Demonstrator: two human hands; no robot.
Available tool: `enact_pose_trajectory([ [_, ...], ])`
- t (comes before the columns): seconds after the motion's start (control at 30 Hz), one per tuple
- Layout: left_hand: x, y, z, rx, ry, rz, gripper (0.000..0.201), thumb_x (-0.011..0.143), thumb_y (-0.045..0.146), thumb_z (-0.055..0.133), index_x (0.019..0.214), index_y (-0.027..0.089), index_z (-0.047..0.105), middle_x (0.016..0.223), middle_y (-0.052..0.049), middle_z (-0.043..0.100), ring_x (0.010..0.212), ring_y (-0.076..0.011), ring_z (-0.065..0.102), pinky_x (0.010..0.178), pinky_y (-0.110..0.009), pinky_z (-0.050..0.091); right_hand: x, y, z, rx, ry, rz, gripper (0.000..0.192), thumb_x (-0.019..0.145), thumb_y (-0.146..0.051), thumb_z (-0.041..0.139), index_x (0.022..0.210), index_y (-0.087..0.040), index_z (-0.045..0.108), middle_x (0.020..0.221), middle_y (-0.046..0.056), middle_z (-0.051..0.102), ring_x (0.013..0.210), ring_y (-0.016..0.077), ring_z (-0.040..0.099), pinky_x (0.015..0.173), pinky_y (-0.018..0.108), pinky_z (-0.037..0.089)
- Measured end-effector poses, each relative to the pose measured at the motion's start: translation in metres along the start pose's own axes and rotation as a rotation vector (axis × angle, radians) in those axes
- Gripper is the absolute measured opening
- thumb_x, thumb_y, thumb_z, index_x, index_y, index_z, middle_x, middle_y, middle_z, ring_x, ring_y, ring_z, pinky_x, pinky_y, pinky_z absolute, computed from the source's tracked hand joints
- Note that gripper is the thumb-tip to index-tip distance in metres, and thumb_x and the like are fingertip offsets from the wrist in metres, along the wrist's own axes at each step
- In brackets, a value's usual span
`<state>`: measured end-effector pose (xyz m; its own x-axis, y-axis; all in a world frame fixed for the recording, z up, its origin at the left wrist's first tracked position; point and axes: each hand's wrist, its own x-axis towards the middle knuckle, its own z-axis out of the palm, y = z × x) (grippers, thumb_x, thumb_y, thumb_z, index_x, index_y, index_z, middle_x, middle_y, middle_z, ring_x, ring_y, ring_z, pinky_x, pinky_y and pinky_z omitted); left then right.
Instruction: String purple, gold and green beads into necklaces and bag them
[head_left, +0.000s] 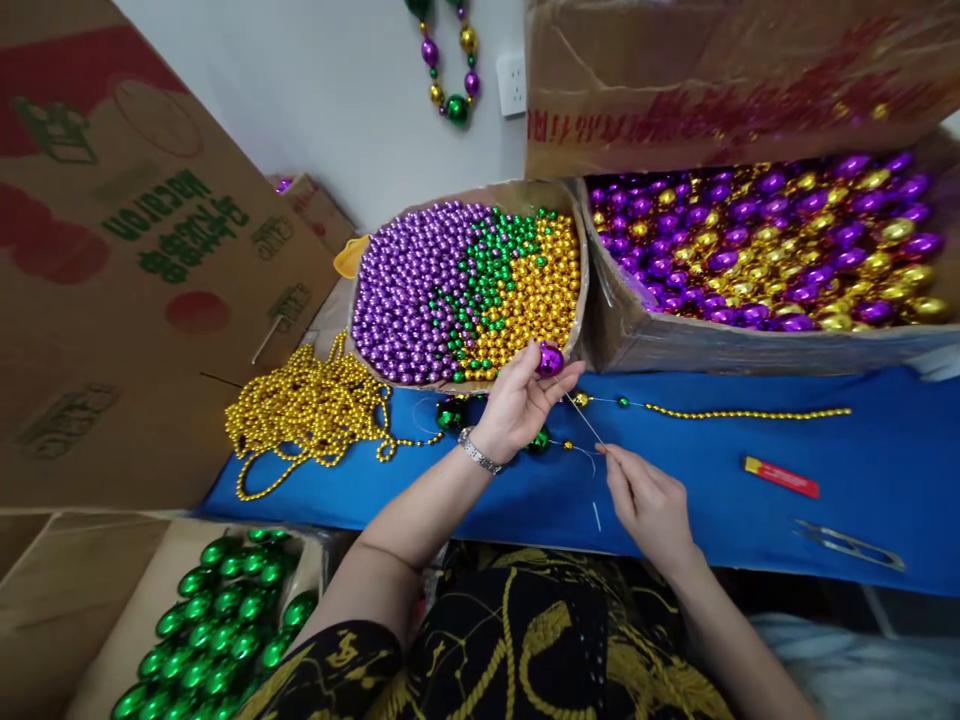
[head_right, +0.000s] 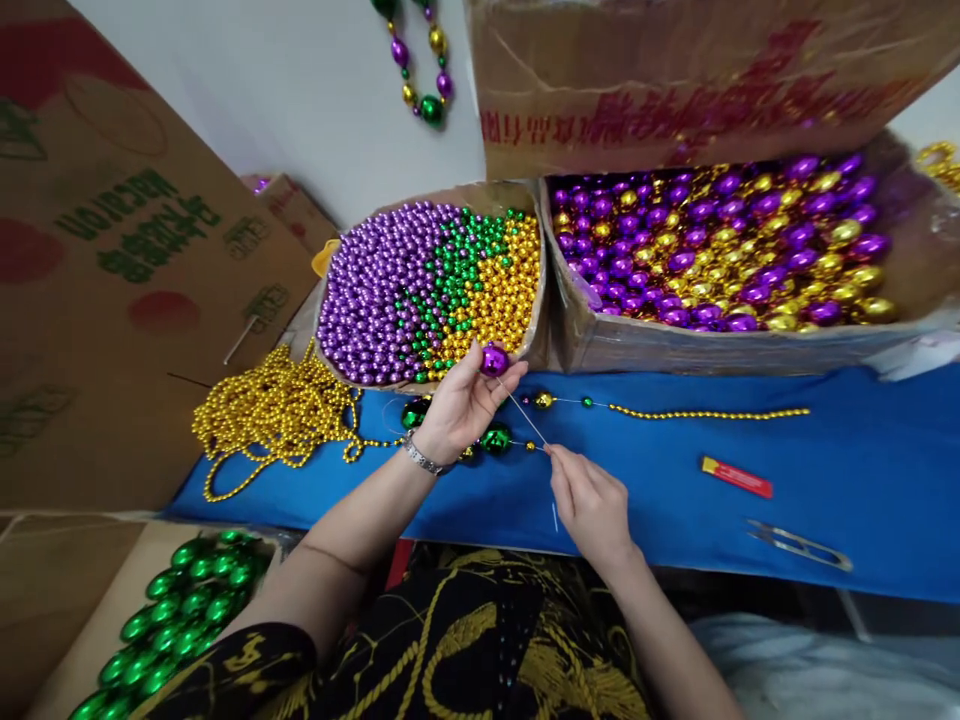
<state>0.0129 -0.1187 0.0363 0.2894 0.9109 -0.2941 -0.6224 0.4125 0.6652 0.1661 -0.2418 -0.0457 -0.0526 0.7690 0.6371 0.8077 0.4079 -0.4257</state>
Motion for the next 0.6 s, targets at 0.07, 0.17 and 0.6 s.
enact_pose_trajectory([
  [0.07, -0.003, 0.000, -0.002, -0.010, -0.001, 0.021, 0.023, 0.093, 0.034, 0.058, 0.092, 0.012, 0.062, 0.090, -0.008, 0.071, 0.089, -0.0208, 0.073, 0.082, -0.030, 0.057, 0.000, -0.002, 0.002, -0.014, -0.006, -0.003, 0.024, 0.094, -0.014, 0.050, 0.114, -0.017, 0.063, 0.099, 0.006, 0.076, 0.084, 0.0153, 0.073, 0.076, 0.024, 0.057],
  [0.17, -0.005, 0.000, -0.006, -0.012, -0.001, 0.041, 0.023, 0.091, 0.036, 0.062, 0.090, 0.013, 0.062, 0.090, -0.007, 0.071, 0.088, -0.0208, 0.073, 0.082, -0.031, 0.057, 0.001, -0.006, 0.002, -0.023, -0.017, -0.006, 0.023, 0.093, -0.013, 0.052, 0.112, -0.017, 0.063, 0.098, 0.005, 0.076, 0.084, 0.0148, 0.073, 0.076, 0.023, 0.056],
  [0.6, -0.017, -0.003, -0.017, 0.070, -0.098, 0.140, 0.021, 0.088, 0.035, 0.066, 0.096, 0.019, 0.055, 0.093, -0.001, 0.066, 0.091, -0.0189, 0.072, 0.086, -0.034, 0.055, 0.007, -0.015, 0.000, -0.276, -0.044, -0.052, 0.024, 0.093, -0.018, 0.054, 0.112, -0.016, 0.069, 0.074, 0.002, 0.073, 0.062, 0.0120, 0.067, 0.065, 0.023, 0.051],
])
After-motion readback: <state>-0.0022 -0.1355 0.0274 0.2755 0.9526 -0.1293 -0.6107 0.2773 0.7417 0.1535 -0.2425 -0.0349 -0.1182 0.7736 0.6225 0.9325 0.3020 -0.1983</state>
